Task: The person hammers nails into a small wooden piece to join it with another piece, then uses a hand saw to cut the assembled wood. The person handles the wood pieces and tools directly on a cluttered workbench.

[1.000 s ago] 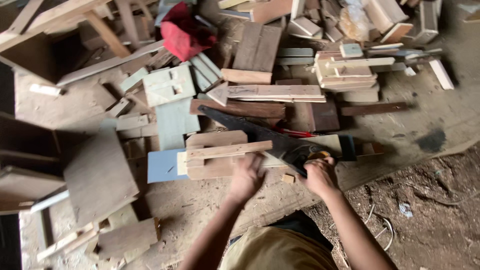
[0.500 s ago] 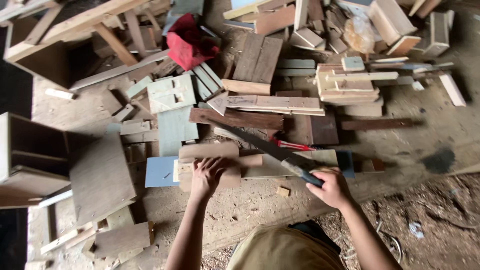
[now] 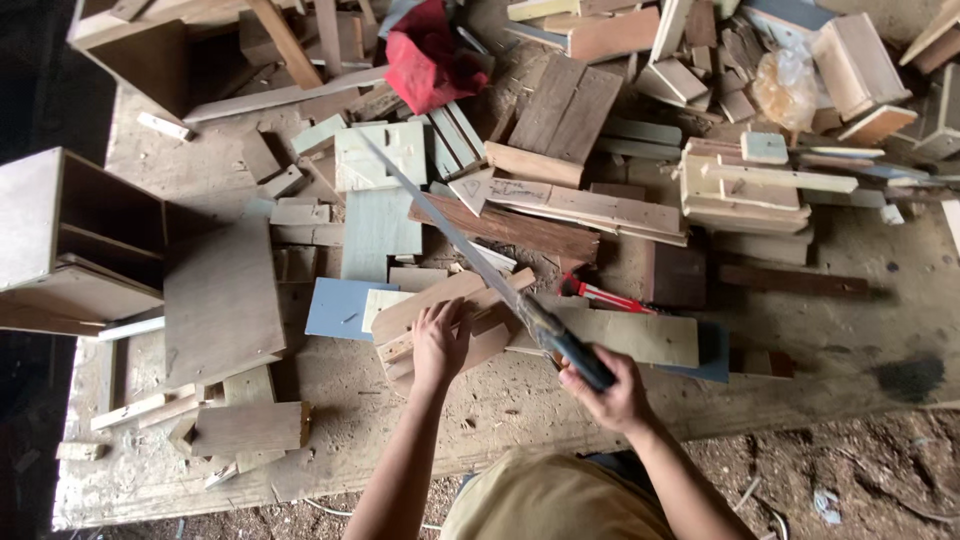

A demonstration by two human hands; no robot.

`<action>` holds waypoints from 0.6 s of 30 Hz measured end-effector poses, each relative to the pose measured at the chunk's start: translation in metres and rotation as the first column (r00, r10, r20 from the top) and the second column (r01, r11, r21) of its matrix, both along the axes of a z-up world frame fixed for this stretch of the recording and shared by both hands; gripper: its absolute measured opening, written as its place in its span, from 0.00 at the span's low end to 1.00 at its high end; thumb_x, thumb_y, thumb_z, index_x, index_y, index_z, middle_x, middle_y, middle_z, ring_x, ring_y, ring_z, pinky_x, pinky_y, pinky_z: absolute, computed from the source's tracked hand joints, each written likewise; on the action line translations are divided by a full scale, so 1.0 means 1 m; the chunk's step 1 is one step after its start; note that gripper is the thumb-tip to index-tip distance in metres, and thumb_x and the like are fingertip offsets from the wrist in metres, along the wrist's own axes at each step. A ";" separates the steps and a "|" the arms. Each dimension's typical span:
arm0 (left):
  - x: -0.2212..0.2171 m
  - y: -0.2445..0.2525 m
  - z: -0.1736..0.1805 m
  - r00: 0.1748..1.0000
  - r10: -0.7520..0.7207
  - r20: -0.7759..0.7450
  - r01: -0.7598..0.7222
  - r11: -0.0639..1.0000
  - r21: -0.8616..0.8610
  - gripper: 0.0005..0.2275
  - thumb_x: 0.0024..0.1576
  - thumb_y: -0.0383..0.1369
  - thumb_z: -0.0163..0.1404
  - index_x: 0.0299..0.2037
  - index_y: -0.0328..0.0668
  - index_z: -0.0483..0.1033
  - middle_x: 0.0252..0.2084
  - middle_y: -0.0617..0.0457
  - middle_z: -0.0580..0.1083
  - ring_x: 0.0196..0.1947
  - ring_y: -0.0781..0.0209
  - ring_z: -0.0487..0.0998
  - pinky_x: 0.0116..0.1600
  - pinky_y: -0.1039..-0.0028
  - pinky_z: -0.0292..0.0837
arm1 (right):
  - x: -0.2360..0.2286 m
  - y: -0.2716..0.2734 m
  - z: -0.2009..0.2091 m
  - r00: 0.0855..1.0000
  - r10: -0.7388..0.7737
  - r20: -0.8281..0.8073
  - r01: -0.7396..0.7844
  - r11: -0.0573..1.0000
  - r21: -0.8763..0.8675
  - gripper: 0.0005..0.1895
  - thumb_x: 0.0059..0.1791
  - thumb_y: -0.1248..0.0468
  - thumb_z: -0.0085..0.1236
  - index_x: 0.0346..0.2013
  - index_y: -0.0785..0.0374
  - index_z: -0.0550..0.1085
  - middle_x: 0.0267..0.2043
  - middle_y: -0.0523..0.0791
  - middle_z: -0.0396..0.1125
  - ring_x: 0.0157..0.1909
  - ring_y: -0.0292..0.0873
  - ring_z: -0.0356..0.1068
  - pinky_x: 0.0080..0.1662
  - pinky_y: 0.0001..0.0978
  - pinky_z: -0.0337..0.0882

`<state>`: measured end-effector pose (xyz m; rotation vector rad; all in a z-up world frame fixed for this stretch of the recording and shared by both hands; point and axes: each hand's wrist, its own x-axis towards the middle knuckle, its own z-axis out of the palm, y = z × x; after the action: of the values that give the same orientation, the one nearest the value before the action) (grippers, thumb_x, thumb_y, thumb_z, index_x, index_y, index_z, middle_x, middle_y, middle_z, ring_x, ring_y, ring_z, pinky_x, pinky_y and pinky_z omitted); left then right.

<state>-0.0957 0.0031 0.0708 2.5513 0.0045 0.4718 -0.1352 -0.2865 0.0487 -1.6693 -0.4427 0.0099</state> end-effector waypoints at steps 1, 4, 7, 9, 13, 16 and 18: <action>0.003 0.005 0.003 1.000 -0.014 0.018 0.014 1.000 -0.015 0.11 0.56 0.32 0.54 0.46 0.39 0.81 0.42 0.46 0.80 0.42 0.46 0.78 0.46 0.57 0.72 | 0.001 0.006 -0.003 1.000 -0.010 0.003 0.010 0.999 0.035 0.08 0.51 0.61 0.61 0.38 0.62 0.75 0.24 0.40 0.68 0.20 0.31 0.64 0.23 0.23 0.69; 0.007 0.007 0.002 1.000 -0.021 -0.003 0.021 0.999 -0.041 0.07 0.57 0.34 0.54 0.40 0.41 0.82 0.39 0.47 0.80 0.38 0.45 0.79 0.45 0.58 0.74 | -0.012 0.012 -0.010 0.999 -0.031 0.012 0.029 0.994 0.107 0.09 0.51 0.63 0.59 0.43 0.64 0.73 0.28 0.41 0.69 0.23 0.32 0.67 0.24 0.24 0.72; 0.023 0.003 -0.004 0.994 0.055 -0.099 -0.056 0.998 -0.012 0.08 0.58 0.36 0.54 0.31 0.43 0.82 0.34 0.48 0.80 0.33 0.45 0.80 0.42 0.57 0.75 | -0.020 0.016 -0.010 0.999 -0.006 0.050 -0.001 0.992 0.129 0.09 0.52 0.64 0.58 0.44 0.64 0.72 0.30 0.41 0.69 0.25 0.32 0.70 0.28 0.25 0.76; 0.032 0.001 -0.011 0.986 0.082 -0.147 -0.083 0.997 -0.001 0.10 0.61 0.36 0.52 0.28 0.43 0.80 0.32 0.48 0.79 0.30 0.47 0.80 0.41 0.59 0.76 | -0.028 0.020 -0.011 1.000 0.001 0.028 -0.005 0.991 0.136 0.10 0.52 0.64 0.58 0.45 0.64 0.71 0.30 0.41 0.68 0.25 0.33 0.70 0.28 0.26 0.75; 0.049 -0.005 -0.025 0.967 0.240 -0.082 -0.239 0.971 0.015 0.13 0.63 0.37 0.49 0.29 0.39 0.77 0.30 0.42 0.78 0.30 0.44 0.80 0.39 0.56 0.75 | -0.042 0.021 -0.018 0.999 -0.036 0.004 0.036 0.996 0.080 0.07 0.52 0.63 0.58 0.42 0.62 0.72 0.28 0.40 0.69 0.23 0.32 0.70 0.28 0.26 0.73; 0.060 -0.008 -0.031 0.947 0.307 -0.091 -0.307 0.952 0.018 0.13 0.62 0.37 0.48 0.30 0.39 0.78 0.31 0.41 0.79 0.33 0.41 0.80 0.39 0.54 0.74 | -0.049 0.026 -0.023 0.998 -0.058 -0.007 0.058 0.997 0.054 0.07 0.52 0.62 0.58 0.41 0.62 0.72 0.27 0.40 0.68 0.22 0.32 0.69 0.26 0.24 0.73; 0.063 -0.010 -0.033 0.941 0.312 -0.135 -0.298 0.948 0.113 0.13 0.62 0.38 0.46 0.29 0.41 0.78 0.31 0.43 0.79 0.34 0.43 0.81 0.42 0.54 0.74 | -0.055 0.032 -0.023 0.999 -0.047 -0.024 0.048 0.998 0.045 0.07 0.53 0.62 0.58 0.39 0.62 0.72 0.26 0.40 0.68 0.22 0.31 0.68 0.24 0.23 0.73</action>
<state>-0.0324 -0.0072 0.0378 2.6813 0.4504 0.3992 -0.1906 -0.2545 0.0260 -1.6328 -0.3835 -0.0158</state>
